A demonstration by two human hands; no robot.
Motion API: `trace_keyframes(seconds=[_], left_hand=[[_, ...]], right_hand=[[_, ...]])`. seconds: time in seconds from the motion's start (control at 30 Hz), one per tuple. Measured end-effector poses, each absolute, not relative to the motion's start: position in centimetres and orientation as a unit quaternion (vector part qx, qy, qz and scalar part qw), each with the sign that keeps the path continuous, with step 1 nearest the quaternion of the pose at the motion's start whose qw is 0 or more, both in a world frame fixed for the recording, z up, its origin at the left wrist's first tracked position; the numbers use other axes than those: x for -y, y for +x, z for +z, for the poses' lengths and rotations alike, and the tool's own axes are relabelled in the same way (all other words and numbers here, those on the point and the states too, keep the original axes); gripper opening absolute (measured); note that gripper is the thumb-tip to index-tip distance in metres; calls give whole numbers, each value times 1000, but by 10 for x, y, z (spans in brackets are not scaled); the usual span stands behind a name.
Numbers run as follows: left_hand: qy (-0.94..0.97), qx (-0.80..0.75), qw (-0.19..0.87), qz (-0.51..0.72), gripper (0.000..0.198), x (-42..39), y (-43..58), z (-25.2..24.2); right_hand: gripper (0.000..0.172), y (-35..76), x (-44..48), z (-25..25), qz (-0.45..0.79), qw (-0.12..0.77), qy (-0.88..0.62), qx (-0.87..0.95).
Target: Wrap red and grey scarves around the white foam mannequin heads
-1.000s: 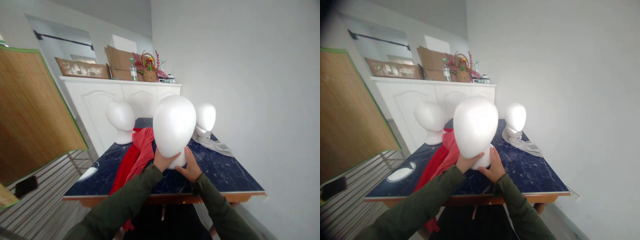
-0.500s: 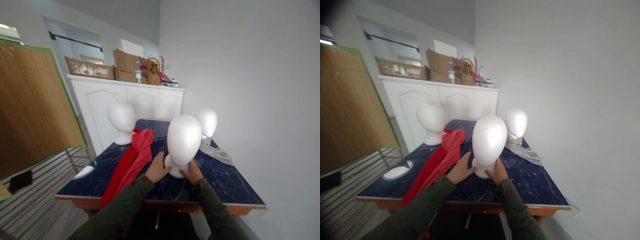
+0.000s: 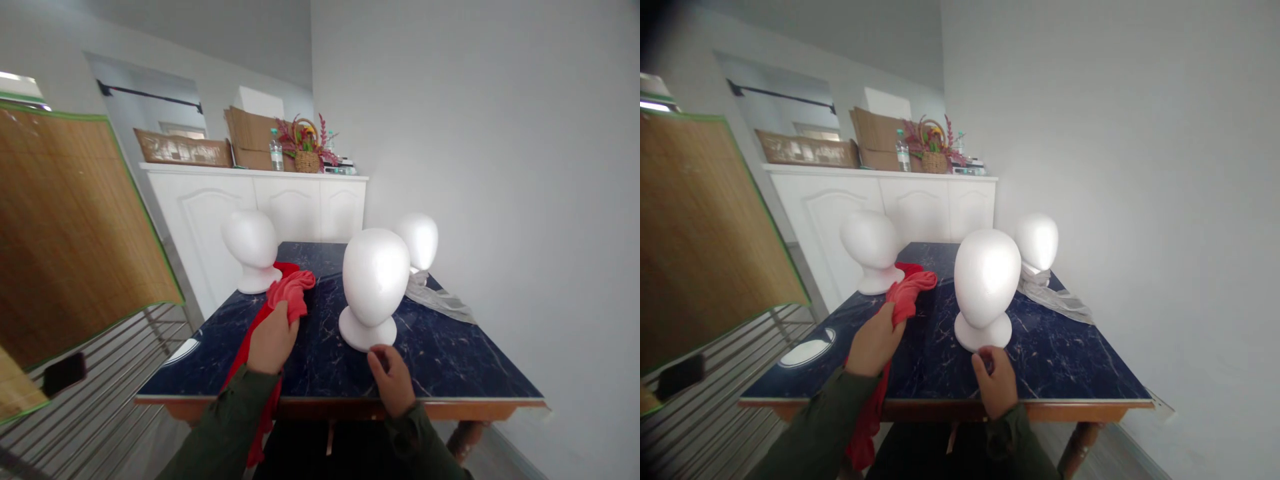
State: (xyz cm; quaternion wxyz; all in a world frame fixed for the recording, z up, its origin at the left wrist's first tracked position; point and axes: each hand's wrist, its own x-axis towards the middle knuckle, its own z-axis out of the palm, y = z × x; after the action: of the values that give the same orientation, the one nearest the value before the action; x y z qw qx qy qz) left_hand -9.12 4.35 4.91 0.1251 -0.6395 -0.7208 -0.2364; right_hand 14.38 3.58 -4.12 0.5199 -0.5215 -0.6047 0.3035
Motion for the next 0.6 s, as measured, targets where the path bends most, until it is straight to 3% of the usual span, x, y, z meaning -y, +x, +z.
trace_keyframes(seconds=[0.1,0.17,0.27,0.33,0.47,0.5,0.6], left_hand=[[-699,640,101,-303,30,-1,-64,50],[-776,554,30,-301,37,28,-53,49],[-826,472,-80,-298,33,56,-61,48],[-819,460,-79,-334,30,56,-77,44],[-847,430,-56,-308,74,25,-103,21],[-853,431,-62,-288,75,15,-104,15],[-855,432,-89,-272,39,-2,-100,10]], right_hand=[[67,110,-20,-14,643,411,-371,530],[68,94,-20,6,769,355,-267,460],[43,87,-24,25,787,343,-245,450],[32,93,-23,31,777,334,-277,456],[35,117,-10,39,840,261,-210,427],[37,124,-5,42,855,241,-179,424],[41,145,7,48,859,244,-131,430]])
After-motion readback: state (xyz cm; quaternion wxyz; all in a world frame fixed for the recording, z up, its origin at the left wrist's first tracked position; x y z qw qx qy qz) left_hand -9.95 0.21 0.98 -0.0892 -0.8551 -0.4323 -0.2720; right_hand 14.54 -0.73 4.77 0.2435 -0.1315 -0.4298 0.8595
